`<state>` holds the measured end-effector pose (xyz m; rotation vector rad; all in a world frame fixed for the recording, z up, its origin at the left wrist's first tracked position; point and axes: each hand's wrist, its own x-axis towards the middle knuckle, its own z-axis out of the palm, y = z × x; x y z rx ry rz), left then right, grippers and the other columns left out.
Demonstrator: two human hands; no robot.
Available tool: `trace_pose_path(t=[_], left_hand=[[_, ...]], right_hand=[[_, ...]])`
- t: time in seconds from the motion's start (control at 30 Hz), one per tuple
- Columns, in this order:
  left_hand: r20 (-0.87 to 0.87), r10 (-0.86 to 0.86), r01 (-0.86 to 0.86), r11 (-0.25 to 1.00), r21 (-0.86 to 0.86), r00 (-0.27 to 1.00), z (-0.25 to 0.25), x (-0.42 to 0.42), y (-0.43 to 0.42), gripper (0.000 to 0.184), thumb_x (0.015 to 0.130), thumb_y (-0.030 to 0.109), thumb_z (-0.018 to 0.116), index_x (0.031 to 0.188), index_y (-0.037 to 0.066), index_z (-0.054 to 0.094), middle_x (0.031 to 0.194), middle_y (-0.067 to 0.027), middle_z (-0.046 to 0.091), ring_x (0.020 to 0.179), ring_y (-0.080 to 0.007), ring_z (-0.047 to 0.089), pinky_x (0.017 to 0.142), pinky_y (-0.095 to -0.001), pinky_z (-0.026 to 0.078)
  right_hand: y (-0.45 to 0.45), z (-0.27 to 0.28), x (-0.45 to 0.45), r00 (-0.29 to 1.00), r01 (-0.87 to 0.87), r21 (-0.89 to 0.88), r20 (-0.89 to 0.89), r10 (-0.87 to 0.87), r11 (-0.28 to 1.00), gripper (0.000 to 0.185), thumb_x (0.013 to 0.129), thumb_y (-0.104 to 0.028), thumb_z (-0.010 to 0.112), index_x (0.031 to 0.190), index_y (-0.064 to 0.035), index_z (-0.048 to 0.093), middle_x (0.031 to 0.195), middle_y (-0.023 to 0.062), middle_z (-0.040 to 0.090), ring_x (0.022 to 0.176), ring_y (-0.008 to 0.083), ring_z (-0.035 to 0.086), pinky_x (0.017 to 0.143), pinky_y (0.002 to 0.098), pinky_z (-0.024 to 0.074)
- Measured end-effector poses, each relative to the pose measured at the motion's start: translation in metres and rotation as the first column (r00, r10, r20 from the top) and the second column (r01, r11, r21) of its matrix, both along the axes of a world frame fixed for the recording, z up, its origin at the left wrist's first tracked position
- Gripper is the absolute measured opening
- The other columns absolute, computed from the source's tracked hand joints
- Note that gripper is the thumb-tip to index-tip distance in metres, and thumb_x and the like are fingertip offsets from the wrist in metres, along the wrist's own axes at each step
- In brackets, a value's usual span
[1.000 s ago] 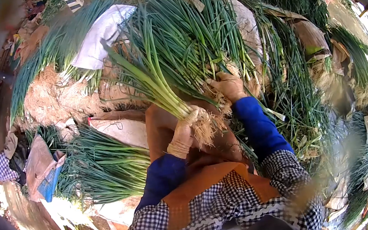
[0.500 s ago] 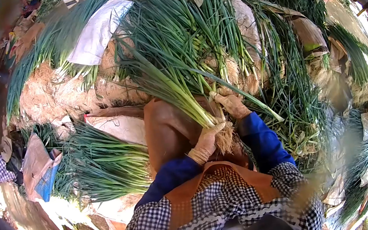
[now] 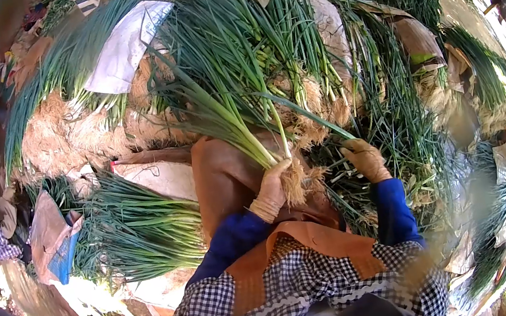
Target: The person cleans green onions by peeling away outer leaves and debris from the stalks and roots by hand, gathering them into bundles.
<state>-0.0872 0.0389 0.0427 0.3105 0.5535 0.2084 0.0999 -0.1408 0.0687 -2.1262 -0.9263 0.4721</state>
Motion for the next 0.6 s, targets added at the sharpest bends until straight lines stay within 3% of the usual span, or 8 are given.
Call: trace_pose_path(t=[0.03,0.13,0.33,0.4,0.43,0.47,0.53,0.6], left_hand=[[0.102,-0.015,0.02,0.999,-0.05,0.995,0.0,0.001,0.002,0.021,0.088,0.015,0.051,0.106,0.003,0.054,0.085,-0.0094,0.06,0.073,-0.0203,0.06,0.065,-0.0314,0.052],[0.123,-0.065,0.07,0.997,-0.035,0.99,0.027,-0.003,0.004,0.021,0.09,0.016,0.049,0.106,0.004,0.053,0.083,-0.0085,0.058,0.071,-0.0196,0.058,0.063,-0.0313,0.051],[0.34,-0.211,0.243,0.968,-0.055,0.916,0.059,-0.035,0.033,0.021,0.084,0.022,0.057,0.097,0.005,0.057,0.128,-0.0255,0.043,0.115,-0.0406,0.046,0.094,-0.0453,0.042],[0.396,-0.173,0.156,0.985,0.074,0.902,0.085,-0.048,0.037,0.019,0.079,0.022,0.06,0.091,0.007,0.058,0.131,-0.0254,0.04,0.115,-0.0405,0.046,0.093,-0.0469,0.043],[0.382,-0.19,0.158,0.981,0.113,0.904,0.093,-0.054,0.047,0.015,0.075,0.021,0.064,0.084,0.01,0.058,0.135,-0.0253,0.035,0.118,-0.0389,0.044,0.097,-0.0467,0.039],[0.295,-0.06,0.031,0.994,0.101,0.954,0.106,-0.06,0.046,0.015,0.074,0.019,0.064,0.082,0.01,0.055,0.122,-0.0207,0.049,0.113,-0.0358,0.048,0.1,-0.0458,0.036],[0.565,-0.069,0.112,0.993,-0.041,0.822,0.079,-0.064,0.063,0.014,0.075,0.015,0.064,0.082,0.009,0.053,0.099,-0.0119,0.058,0.107,-0.0319,0.052,0.102,-0.045,0.033],[0.521,-0.057,0.034,0.998,0.053,0.852,0.058,-0.053,0.063,0.014,0.076,0.013,0.063,0.084,0.009,0.052,0.091,-0.0085,0.057,0.101,-0.0299,0.054,0.1,-0.0441,0.035]], right_hand=[[0.032,0.008,-0.016,0.836,0.192,0.252,-0.549,-0.024,0.948,0.025,0.088,-0.017,0.056,0.108,-0.002,0.058,0.08,0.0073,0.061,0.068,0.0125,0.059,0.053,0.0273,0.0492],[0.102,0.004,-0.034,0.906,-0.318,0.432,-0.125,0.405,0.844,0.035,0.095,-0.02,0.038,0.124,-0.0022,0.047,0.122,0.0133,0.05,0.119,0.0236,0.041,0.103,0.0352,0.0289],[0.086,-0.018,-0.046,0.942,-0.219,0.312,-0.181,0.285,0.924,0.045,0.088,-0.028,0.058,0.05,-0.0038,0.049,0.045,0.0019,0.042,0.045,0.0116,0.034,0.045,0.0335,0.0297],[0.04,0.03,-0.016,0.942,-0.227,-0.306,-0.31,0.128,0.925,0.031,0.086,-0.028,0.06,0.063,-0.006,0.064,0.053,0.0086,0.051,0.052,0.0148,0.047,0.053,0.0338,0.0403],[-0.004,-0.012,0.018,0.839,-0.475,-0.331,0.109,0.533,0.815,0.023,0.084,-0.028,0.059,0.081,-0.0074,0.069,0.07,0.0131,0.063,0.069,0.0224,0.061,0.061,0.0354,0.0462],[-0.028,-0.035,0.041,0.662,-0.437,-0.854,-0.094,0.744,0.282,0.027,0.08,-0.027,0.057,0.097,-0.0084,0.065,0.088,0.0151,0.065,0.086,0.0305,0.061,0.07,0.0378,0.0478],[-0.072,-0.057,0.066,0.74,-0.214,-0.97,-0.084,0.668,0.115,0.026,0.081,-0.03,0.059,0.099,-0.0118,0.062,0.092,0.0087,0.065,0.084,0.0256,0.062,0.071,0.0367,0.0496],[-0.061,-0.092,0.088,0.674,-0.169,-0.854,0.264,0.69,0.493,0.031,0.078,-0.026,0.062,0.106,-0.0112,0.06,0.098,0.0091,0.064,0.089,0.0249,0.061,0.076,0.0363,0.0494]])
